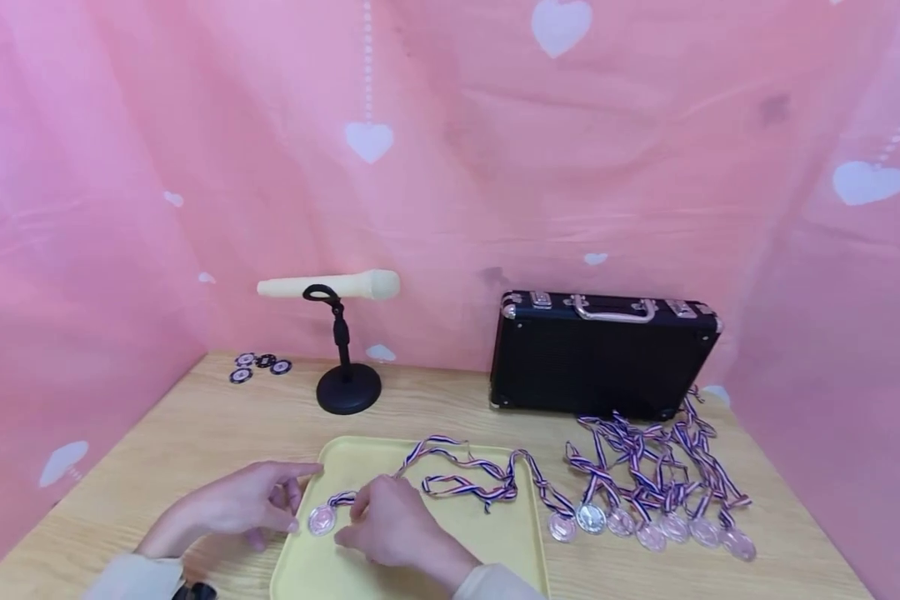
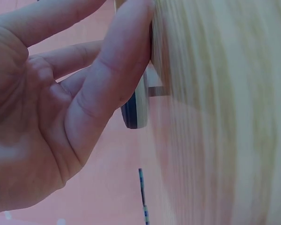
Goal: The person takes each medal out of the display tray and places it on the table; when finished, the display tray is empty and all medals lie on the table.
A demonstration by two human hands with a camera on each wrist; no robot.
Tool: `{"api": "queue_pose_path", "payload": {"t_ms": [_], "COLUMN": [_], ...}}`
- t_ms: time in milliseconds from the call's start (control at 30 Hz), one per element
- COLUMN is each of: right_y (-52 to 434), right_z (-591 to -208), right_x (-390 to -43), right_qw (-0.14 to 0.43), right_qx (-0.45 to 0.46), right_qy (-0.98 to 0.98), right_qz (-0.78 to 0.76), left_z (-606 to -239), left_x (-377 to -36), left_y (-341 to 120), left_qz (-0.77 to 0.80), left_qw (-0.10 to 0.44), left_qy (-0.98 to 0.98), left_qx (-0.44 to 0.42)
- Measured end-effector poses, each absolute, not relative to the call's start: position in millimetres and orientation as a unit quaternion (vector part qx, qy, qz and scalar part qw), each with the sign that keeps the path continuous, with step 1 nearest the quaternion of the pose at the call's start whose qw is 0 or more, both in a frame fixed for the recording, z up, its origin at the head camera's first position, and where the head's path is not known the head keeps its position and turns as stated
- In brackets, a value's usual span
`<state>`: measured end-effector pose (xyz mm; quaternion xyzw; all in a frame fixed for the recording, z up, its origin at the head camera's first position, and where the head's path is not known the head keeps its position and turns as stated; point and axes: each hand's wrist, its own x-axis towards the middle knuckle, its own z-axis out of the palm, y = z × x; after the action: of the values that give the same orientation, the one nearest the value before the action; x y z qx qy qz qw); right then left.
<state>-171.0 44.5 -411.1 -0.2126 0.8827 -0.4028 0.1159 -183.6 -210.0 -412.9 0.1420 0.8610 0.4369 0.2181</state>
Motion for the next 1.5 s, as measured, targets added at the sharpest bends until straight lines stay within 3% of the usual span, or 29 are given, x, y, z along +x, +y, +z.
{"api": "queue_pose_path", "payload": {"t_ms": [133, 267, 633, 800, 1267, 1500], "right_y": [32, 25, 1, -3, 43, 66], "right_z": [-414, -421, -427, -429, -423, -414], "right_x": [-179, -183, -181, -181, -180, -187], "right_qw": [0.055, 0.046, 0.081, 0.118, 0.241, 0.232], "right_qx": [-0.219, -0.197, -0.173, -0.164, -0.157, -0.147], "right_qy": [0.907, 0.913, 0.936, 0.92, 0.797, 0.764], "right_qz": [-0.357, -0.355, -0.295, -0.336, -0.53, -0.584], "left_z": [-409, -408, -416, -420, -419, -414], "left_x": [-188, -189, -181, -179, -183, -184], "left_y": [-202, -198, -207, -208, -203, -205], "left_qz": [0.43, 0.43, 0.435, 0.438, 0.446, 0.44], "left_qw": [0.23, 0.24, 0.232, 0.234, 0.229, 0.225], "left_qy": [0.864, 0.863, 0.86, 0.858, 0.851, 0.856], "left_qx": [0.126, 0.117, 0.13, 0.134, 0.154, 0.151]}}
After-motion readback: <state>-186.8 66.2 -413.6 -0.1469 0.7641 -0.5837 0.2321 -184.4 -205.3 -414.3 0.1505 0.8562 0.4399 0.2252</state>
